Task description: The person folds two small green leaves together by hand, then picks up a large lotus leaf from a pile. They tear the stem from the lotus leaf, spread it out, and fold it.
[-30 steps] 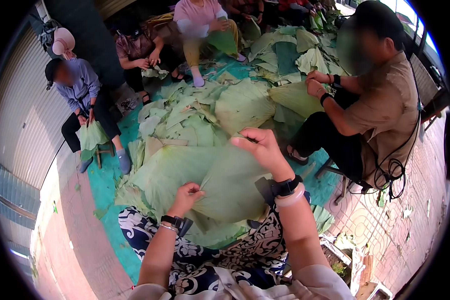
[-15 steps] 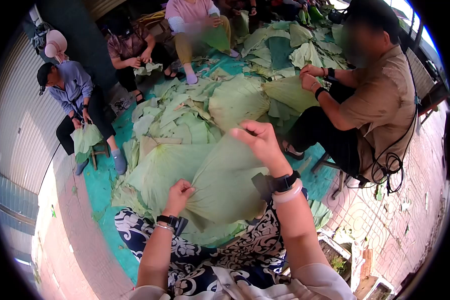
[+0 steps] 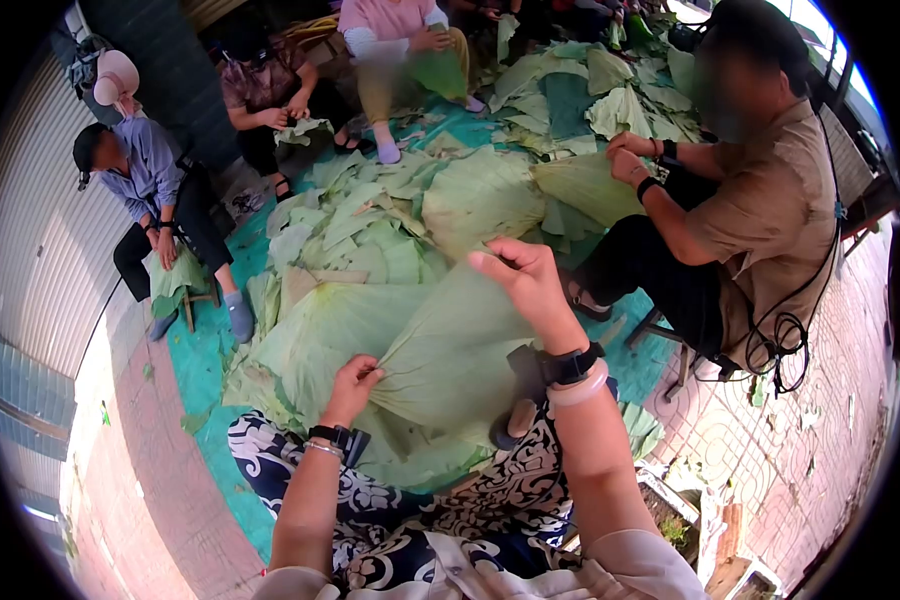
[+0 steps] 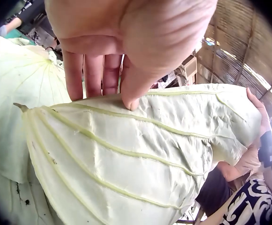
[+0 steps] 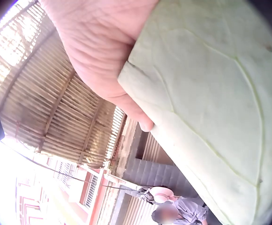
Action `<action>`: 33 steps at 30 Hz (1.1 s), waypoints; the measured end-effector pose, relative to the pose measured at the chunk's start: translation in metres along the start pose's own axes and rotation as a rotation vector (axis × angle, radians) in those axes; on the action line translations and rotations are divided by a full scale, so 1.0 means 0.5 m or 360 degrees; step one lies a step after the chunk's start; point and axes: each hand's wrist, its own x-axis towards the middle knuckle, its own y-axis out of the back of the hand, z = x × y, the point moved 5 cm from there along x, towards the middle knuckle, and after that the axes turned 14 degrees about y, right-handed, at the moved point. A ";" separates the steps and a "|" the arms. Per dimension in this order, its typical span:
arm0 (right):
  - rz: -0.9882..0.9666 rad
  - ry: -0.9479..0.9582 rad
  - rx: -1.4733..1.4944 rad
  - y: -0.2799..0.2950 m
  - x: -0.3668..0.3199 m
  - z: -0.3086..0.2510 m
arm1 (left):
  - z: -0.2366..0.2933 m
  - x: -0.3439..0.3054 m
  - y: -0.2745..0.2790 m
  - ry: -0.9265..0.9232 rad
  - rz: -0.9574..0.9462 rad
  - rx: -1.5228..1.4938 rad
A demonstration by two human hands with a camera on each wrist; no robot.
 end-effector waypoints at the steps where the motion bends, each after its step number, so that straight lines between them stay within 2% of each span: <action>1: 0.0004 -0.0012 -0.0002 0.000 0.000 -0.002 | -0.002 0.000 0.001 0.0020 0.0033 -0.0040; 7: 0.0048 -0.0014 -0.0030 -0.001 0.004 -0.014 | 0.011 0.001 0.012 -0.0029 0.0208 0.0032; 13: 0.0032 -0.0039 0.0006 0.001 0.003 0.001 | -0.014 0.012 0.008 -0.0022 0.0008 0.0087; 17: 0.0054 -0.0091 -0.0002 0.000 0.007 -0.007 | -0.030 0.009 0.005 -0.0074 0.0124 0.0235; 20: 0.0066 -0.0148 0.0017 0.000 -0.002 -0.004 | -0.045 0.011 0.005 -0.0092 0.0230 0.0082; 23: 0.0083 -0.0093 -0.0030 0.007 0.005 0.008 | -0.018 0.000 0.011 -0.0048 0.0284 0.0032; 27: 0.0201 -0.0180 0.0056 0.005 0.007 -0.010 | 0.013 -0.007 0.023 -0.0193 0.0567 0.0016; 33: 0.0243 -0.0190 0.0071 0.019 0.009 0.016 | 0.035 -0.013 0.022 -0.0355 0.0744 0.0375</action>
